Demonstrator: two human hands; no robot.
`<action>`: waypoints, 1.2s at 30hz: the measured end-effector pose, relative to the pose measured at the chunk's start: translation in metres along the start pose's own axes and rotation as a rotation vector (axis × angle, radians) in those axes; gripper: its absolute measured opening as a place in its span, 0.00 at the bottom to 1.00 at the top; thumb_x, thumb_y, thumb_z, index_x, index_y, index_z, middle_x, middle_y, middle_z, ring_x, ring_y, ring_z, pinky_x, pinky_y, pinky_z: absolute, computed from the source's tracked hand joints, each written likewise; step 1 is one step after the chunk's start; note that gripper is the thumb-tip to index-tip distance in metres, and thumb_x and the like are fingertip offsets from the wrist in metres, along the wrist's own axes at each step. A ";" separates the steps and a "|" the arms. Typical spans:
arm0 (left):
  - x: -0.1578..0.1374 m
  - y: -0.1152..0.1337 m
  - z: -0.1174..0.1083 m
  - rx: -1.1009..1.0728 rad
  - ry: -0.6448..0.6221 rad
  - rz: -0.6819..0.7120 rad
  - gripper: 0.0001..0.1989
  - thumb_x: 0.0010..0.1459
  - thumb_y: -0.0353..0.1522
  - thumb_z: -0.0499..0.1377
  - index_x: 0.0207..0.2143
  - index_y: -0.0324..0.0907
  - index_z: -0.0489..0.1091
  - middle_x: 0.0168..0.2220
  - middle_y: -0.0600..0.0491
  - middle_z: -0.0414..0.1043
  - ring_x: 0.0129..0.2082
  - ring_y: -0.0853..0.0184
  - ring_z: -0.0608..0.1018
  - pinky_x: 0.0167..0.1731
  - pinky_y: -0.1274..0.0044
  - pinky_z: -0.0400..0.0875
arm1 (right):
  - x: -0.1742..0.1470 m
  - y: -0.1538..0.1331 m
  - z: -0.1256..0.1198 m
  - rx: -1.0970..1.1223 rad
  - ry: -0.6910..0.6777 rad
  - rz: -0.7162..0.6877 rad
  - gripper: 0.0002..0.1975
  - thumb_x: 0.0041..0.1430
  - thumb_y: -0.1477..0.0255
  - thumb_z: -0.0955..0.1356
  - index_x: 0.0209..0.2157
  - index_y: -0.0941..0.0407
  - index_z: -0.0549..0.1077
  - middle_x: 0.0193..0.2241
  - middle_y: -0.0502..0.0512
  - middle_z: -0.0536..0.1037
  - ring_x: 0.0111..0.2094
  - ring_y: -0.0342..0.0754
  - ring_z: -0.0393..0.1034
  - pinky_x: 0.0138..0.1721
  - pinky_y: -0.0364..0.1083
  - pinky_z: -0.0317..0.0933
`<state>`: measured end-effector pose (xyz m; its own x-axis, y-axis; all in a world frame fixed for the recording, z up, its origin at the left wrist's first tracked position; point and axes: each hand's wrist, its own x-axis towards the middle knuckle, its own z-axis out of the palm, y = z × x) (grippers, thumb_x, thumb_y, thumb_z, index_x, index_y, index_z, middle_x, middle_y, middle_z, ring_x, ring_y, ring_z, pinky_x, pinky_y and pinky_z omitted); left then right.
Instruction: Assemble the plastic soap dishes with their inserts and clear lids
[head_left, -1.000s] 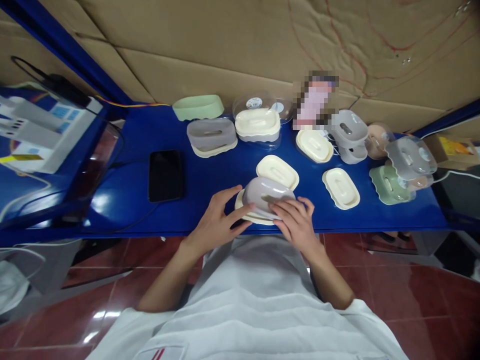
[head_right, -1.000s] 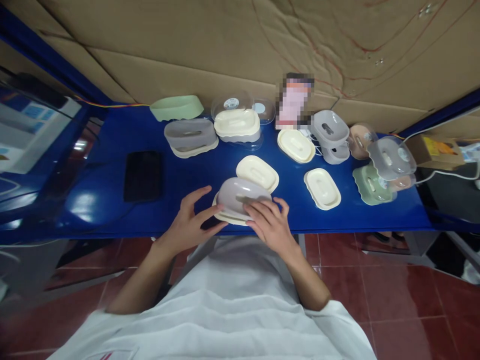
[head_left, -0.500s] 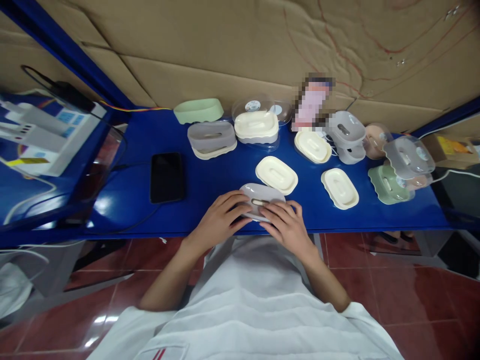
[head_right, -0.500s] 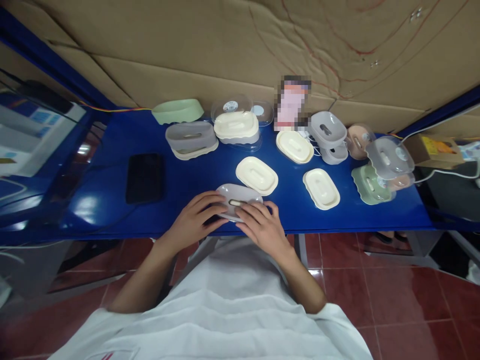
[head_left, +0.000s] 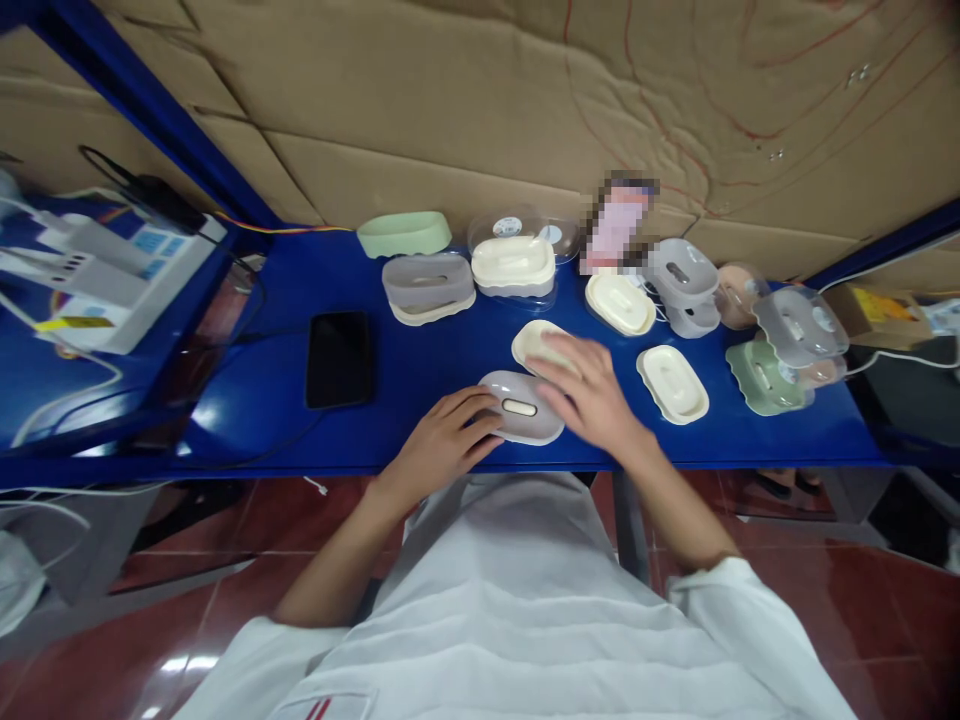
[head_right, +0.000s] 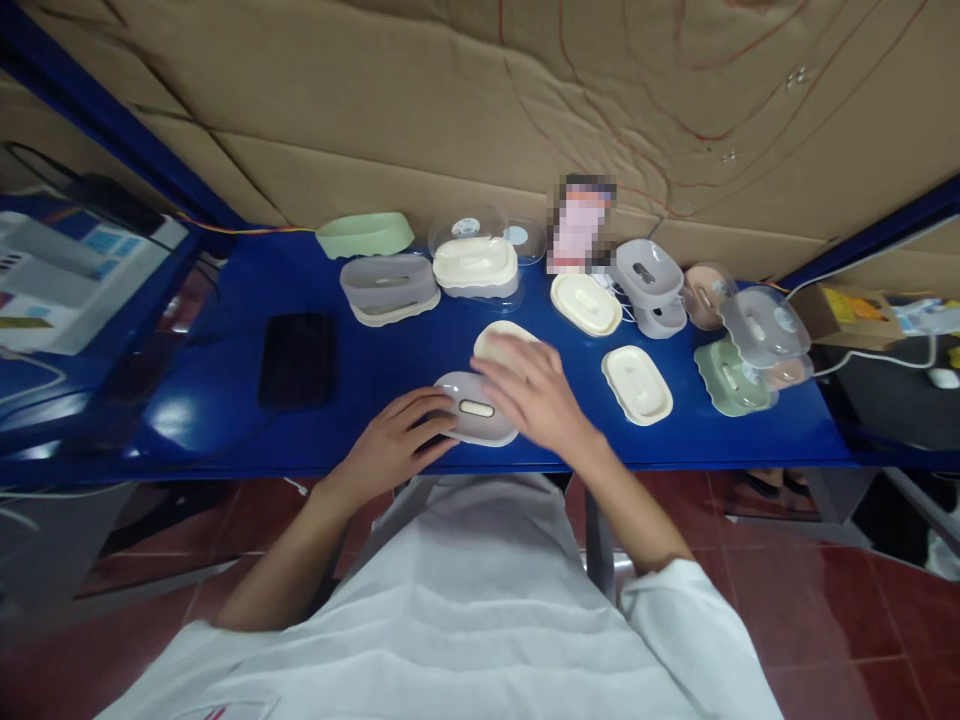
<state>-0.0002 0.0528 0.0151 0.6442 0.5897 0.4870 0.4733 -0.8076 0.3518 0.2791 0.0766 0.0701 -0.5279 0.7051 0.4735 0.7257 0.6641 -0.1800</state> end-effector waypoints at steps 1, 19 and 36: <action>0.000 0.000 0.000 -0.010 -0.001 -0.005 0.07 0.73 0.31 0.65 0.52 0.42 0.76 0.56 0.44 0.79 0.64 0.54 0.78 0.65 0.60 0.78 | 0.021 0.016 0.000 -0.017 0.004 0.029 0.21 0.80 0.64 0.63 0.67 0.49 0.74 0.72 0.62 0.70 0.74 0.59 0.64 0.71 0.61 0.60; 0.000 0.005 -0.003 -0.068 -0.015 -0.042 0.10 0.73 0.30 0.64 0.55 0.43 0.76 0.57 0.45 0.78 0.66 0.56 0.77 0.68 0.60 0.76 | 0.096 0.084 0.024 -0.149 0.179 0.309 0.27 0.76 0.52 0.67 0.68 0.50 0.75 0.72 0.64 0.69 0.68 0.65 0.70 0.70 0.68 0.64; -0.006 0.002 -0.009 -0.228 0.055 -0.159 0.31 0.70 0.36 0.69 0.71 0.52 0.65 0.72 0.41 0.66 0.72 0.50 0.71 0.71 0.55 0.72 | -0.077 -0.088 0.045 0.151 0.288 0.522 0.22 0.71 0.62 0.74 0.64 0.46 0.76 0.62 0.65 0.71 0.64 0.62 0.72 0.60 0.62 0.76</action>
<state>-0.0083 0.0477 0.0197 0.5365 0.7128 0.4518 0.4145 -0.6889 0.5947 0.2361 -0.0252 0.0103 0.0356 0.8652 0.5001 0.7748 0.2922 -0.5607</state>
